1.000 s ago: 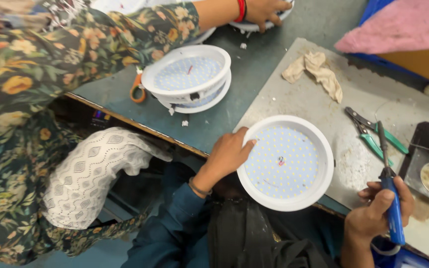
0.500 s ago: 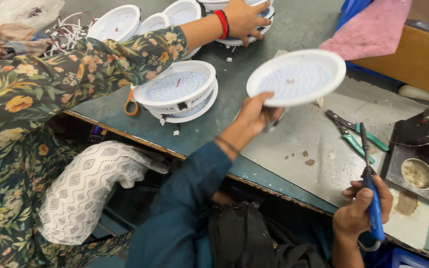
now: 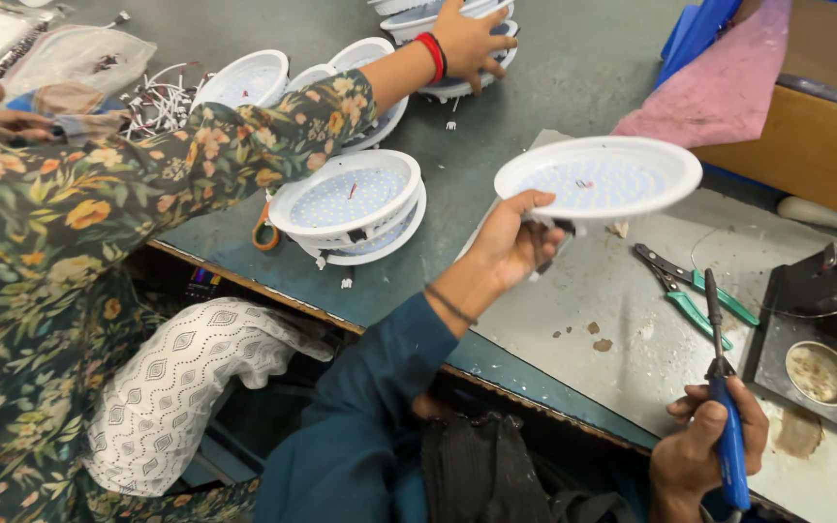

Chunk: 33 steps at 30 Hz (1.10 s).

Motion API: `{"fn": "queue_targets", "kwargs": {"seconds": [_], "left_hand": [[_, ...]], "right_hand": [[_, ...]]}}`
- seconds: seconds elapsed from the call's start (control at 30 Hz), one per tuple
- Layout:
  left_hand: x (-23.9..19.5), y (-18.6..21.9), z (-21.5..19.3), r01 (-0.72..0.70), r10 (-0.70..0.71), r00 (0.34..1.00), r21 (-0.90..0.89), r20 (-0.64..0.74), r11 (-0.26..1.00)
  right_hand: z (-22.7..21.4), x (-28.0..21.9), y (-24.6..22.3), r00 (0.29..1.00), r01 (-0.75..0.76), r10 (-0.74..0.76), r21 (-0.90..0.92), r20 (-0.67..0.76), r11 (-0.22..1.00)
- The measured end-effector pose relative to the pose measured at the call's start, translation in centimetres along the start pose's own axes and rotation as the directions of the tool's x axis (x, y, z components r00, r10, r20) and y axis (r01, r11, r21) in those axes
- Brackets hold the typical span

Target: The person uses a soldering iron to attach wires to the center of circular LED light panels. They handle multiple panels, moving finished ones aside and picking up new ones to continue the soldering process.

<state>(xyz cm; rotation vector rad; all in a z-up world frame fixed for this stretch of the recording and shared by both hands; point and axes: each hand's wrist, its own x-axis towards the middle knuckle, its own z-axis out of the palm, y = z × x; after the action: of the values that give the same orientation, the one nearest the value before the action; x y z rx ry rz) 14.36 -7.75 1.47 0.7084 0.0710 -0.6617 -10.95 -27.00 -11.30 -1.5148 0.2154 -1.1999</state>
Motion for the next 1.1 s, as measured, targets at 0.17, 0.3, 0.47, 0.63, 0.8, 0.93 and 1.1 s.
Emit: {"fn": "queue_targets", "kwargs": {"seconds": [0.17, 0.3, 0.47, 0.63, 0.8, 0.93, 1.1], "left_hand": [[-3.5, 0.6, -0.9, 0.001, -0.003, 0.999, 0.058, 0.033, 0.998], [-1.3, 1.1, -0.4, -0.044, 0.043, 0.998, 0.020, 0.044, 0.999], [8.3, 1.5, 1.0, -0.204, 0.204, 0.978, -0.009, -0.050, 0.979], [18.5, 3.4, -0.4, -0.332, 0.304, 0.904, -0.044, -0.300, 0.942], [24.7, 6.6, -3.1, -0.480, 0.442, 0.825, -0.022, -0.352, 0.877], [27.0, 9.0, -4.3, -0.484, 0.466, 0.792, 0.058, -0.396, 0.873], [28.6, 10.2, -2.8, -0.525, 0.463, 0.759, -0.011, -0.458, 0.851]], "right_hand": [[0.1, -0.1, 0.0, 0.999, -0.028, 0.029, 0.010, -0.014, 1.000], [0.6, -0.3, -0.4, 0.999, -0.046, 0.046, 0.010, -0.027, 0.999], [0.4, 0.0, -0.3, 1.000, -0.024, 0.024, -0.003, 0.007, 1.000], [0.3, -0.3, -0.3, 0.999, -0.019, 0.019, -0.011, 0.028, 1.000], [0.3, -0.7, -0.6, 0.999, -0.033, 0.033, -0.028, 0.014, 0.999], [0.2, -0.8, -0.6, 0.999, -0.049, 0.049, -0.068, -0.004, 0.997], [-0.3, -1.1, 0.4, 0.997, -0.057, 0.053, -0.080, -0.051, 0.995]]}}
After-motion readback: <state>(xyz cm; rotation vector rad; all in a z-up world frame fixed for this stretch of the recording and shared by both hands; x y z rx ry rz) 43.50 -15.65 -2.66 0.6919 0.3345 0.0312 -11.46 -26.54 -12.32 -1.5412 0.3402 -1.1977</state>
